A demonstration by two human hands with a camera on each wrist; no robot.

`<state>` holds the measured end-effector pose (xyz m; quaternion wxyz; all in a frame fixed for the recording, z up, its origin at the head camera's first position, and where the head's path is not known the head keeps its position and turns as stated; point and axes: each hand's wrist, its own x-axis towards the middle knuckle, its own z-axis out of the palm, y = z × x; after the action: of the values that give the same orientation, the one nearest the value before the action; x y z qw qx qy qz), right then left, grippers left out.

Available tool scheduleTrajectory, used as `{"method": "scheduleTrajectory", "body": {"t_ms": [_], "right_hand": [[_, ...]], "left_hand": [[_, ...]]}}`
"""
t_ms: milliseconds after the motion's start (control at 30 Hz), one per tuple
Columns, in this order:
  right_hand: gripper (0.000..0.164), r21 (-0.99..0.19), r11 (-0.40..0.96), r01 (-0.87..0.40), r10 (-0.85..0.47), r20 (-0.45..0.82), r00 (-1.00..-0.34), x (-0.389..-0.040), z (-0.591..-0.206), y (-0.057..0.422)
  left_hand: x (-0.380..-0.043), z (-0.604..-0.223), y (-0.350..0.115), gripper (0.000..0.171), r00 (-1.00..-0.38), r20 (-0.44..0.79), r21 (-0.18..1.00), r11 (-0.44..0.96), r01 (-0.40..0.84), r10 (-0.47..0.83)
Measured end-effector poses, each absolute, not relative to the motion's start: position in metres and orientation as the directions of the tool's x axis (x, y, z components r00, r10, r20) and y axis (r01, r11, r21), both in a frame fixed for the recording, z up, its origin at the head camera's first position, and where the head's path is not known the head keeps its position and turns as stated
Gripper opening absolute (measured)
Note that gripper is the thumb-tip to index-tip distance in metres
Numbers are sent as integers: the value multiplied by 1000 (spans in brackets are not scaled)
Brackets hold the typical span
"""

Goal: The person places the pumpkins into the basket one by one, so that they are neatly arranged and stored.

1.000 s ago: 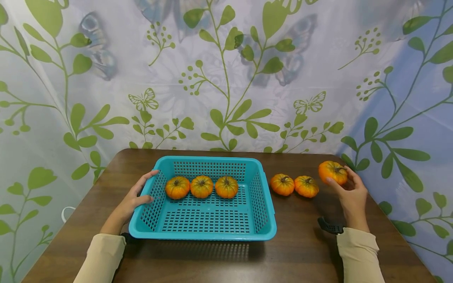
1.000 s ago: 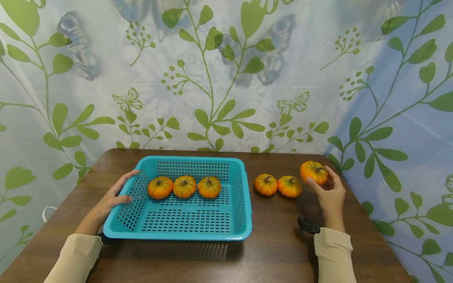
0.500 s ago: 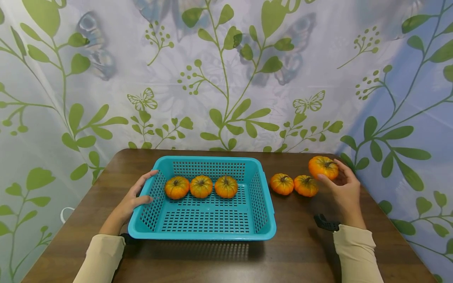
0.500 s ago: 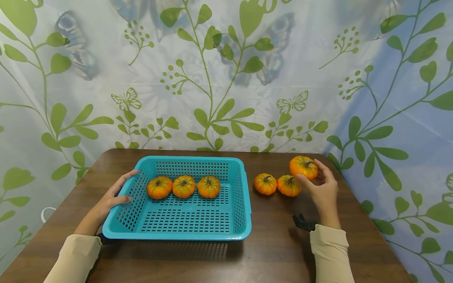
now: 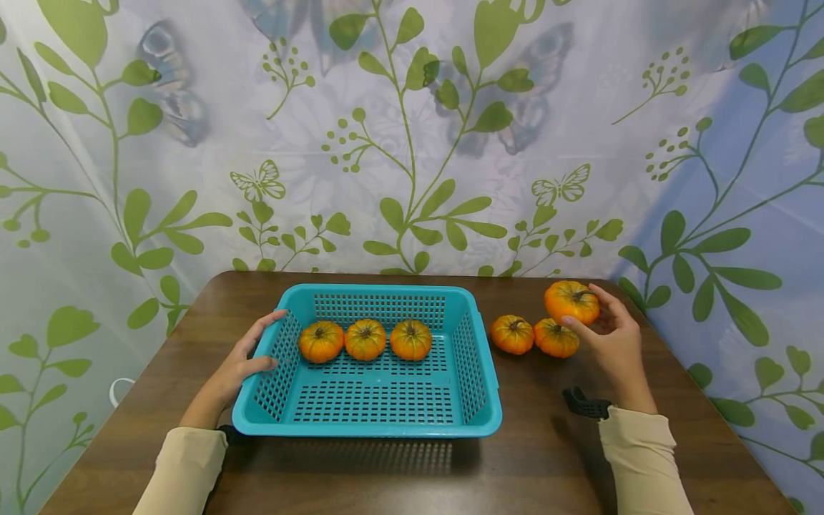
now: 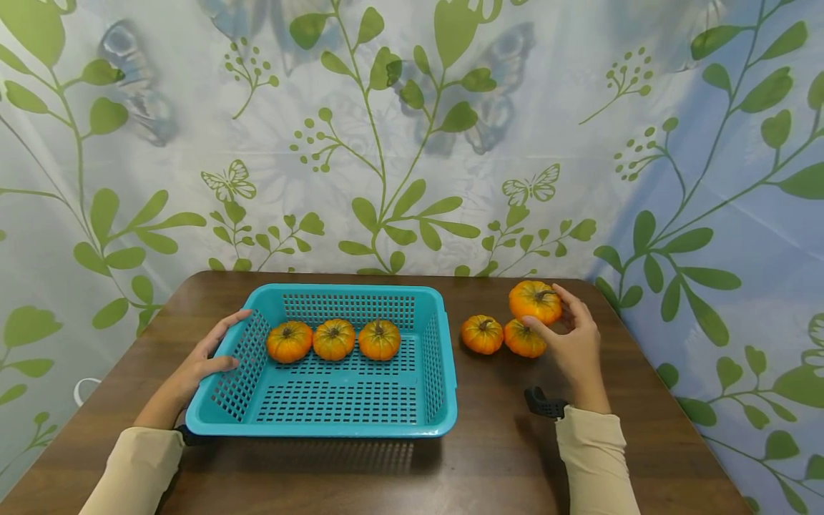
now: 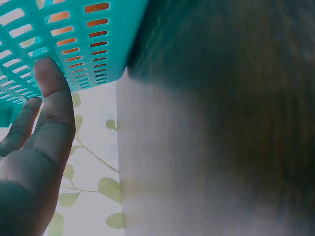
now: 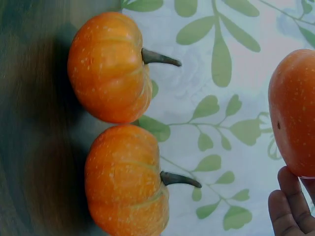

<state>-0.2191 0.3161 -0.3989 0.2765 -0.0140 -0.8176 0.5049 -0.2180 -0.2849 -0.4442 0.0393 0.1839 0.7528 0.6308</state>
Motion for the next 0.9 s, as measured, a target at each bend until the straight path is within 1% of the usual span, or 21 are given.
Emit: {"method": "scheduleTrajectory", "body": {"t_ms": [433, 667, 900], "right_hand": [[74, -770, 536, -347, 144, 488, -861, -218, -395, 303], [72, -766, 525, -370, 64, 469, -881, -216, -391, 295], [71, -748, 533, -395, -6, 464, -886, -214, -387, 286]], "left_hand": [[-218, -444, -285, 79, -929, 176, 964, 137, 230, 325], [-218, -444, -284, 79, -929, 175, 964, 134, 228, 327], [-217, -443, -284, 78, -929, 173, 965, 134, 226, 326]]}}
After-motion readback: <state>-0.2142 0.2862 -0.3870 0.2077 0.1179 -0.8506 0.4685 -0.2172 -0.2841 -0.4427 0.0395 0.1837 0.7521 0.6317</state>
